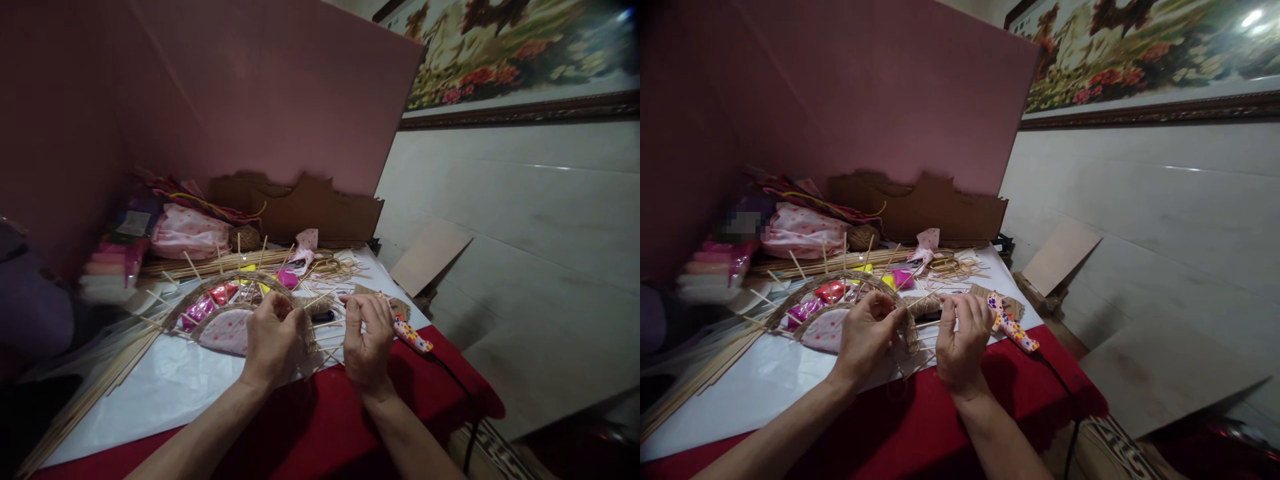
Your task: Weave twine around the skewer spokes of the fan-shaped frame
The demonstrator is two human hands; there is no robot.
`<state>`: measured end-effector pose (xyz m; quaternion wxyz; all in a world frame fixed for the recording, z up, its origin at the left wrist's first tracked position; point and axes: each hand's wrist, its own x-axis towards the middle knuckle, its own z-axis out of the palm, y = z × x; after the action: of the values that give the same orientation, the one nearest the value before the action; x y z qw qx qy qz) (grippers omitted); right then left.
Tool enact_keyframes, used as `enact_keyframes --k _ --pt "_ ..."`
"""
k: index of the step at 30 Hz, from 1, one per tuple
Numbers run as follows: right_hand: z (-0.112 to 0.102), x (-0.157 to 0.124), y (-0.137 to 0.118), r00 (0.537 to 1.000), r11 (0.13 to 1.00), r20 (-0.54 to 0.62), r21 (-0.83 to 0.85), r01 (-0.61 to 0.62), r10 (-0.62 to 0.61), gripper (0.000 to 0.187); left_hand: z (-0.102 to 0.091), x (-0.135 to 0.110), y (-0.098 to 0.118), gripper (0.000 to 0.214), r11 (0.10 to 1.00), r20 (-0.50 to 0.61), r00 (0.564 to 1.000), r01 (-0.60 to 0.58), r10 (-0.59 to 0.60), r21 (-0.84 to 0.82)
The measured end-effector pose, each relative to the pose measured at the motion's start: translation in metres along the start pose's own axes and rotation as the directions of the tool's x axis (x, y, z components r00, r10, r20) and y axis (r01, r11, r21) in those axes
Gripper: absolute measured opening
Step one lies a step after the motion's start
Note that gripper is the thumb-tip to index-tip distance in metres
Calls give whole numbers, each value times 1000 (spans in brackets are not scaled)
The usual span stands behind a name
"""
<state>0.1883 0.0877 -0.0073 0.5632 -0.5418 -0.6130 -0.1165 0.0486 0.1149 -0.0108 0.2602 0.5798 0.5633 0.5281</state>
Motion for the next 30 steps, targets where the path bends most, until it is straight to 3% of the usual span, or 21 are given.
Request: enact_keyframes --k 5,10,18,24,30 --pt "-1 -1 -2 1000 999 6 40 30 -31 20 1 1 -3 14 997 -4 1000 8 -8 -80" --pt "0 -1 -1 993 993 -16 18 116 -116 11 2 2 -3 14 999 2 1000 1 -1 -48" --pt "-1 -2 -6 959 975 228 -105 195 -167 8 1 2 -3 13 1000 -18 1000 -10 10 2" --pt "0 -6 -8 927 945 295 -158 287 -232 15 0 4 -1 12 999 -25 998 -50 50 12" --pt "3 -9 -7 926 942 305 -180 283 -220 11 0 1 -2 12 999 -26 998 -54 54 10"
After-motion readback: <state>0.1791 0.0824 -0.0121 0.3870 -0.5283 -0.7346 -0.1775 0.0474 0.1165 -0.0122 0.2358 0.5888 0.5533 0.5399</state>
